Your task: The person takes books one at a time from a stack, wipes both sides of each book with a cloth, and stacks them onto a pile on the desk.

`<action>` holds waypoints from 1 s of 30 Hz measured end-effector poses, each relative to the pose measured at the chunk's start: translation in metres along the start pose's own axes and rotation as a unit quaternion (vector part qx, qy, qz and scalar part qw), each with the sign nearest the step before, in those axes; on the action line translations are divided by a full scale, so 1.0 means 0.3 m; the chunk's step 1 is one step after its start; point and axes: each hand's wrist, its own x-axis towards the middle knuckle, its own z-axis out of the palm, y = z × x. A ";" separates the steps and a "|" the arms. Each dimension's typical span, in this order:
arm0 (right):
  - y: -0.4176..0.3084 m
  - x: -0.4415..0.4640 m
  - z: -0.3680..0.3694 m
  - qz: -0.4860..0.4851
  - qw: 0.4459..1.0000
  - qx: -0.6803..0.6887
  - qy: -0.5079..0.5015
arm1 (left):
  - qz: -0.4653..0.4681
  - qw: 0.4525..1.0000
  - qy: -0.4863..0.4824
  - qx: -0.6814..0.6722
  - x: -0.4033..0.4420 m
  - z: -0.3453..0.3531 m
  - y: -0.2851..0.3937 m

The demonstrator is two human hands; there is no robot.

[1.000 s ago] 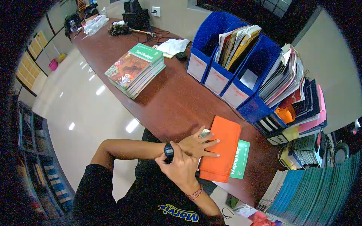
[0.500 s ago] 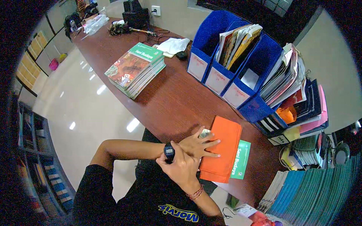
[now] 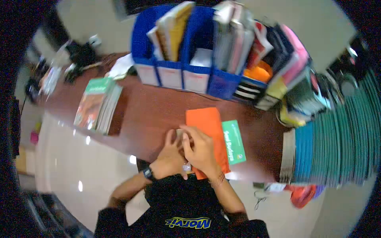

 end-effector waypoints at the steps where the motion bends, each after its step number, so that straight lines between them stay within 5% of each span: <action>1: 0.043 -0.009 0.011 0.015 0.999 -0.006 0.033 | 0.035 0.999 -0.011 0.003 -0.001 -0.025 0.023; 3: 0.201 -0.027 0.056 -0.087 0.969 -0.232 0.024 | -0.203 0.978 -0.016 -0.041 -0.010 -0.060 0.053; 5: 0.263 -0.086 0.050 -0.066 0.932 -0.351 -0.068 | -0.175 0.982 -0.004 -0.070 -0.036 -0.028 0.052; 8: 0.318 -0.069 -0.122 -0.023 0.932 -0.351 -0.084 | -0.217 0.959 0.062 -0.174 -0.086 0.011 0.024; 13: 0.455 -0.034 -0.303 0.006 0.874 -0.484 -0.054 | -0.220 0.965 0.022 -0.140 -0.087 0.018 0.012; 15: 0.394 -0.050 -0.189 0.002 0.873 -0.484 -0.053 | -0.214 0.964 0.054 -0.146 -0.092 0.028 0.005; 16: 0.339 -0.074 -0.111 -0.029 0.922 -0.382 -0.053 | -0.202 0.965 0.077 -0.148 -0.098 0.034 0.000; 21: 0.198 -0.129 0.175 -0.099 0.928 -0.335 -0.132 | -0.157 0.967 0.142 -0.142 -0.133 0.062 0.002; 23: 0.249 -0.146 0.129 -0.149 0.937 -0.291 -0.125 | -0.152 0.963 0.174 -0.139 -0.116 0.073 0.001; 28: 0.464 -0.145 -0.229 -0.074 0.863 -0.493 -0.078 | -0.184 0.961 0.165 -0.127 -0.123 0.081 0.021; 30: 0.403 -0.112 -0.288 0.006 0.897 -0.432 -0.091 | -0.183 0.960 0.175 -0.123 -0.130 0.087 0.030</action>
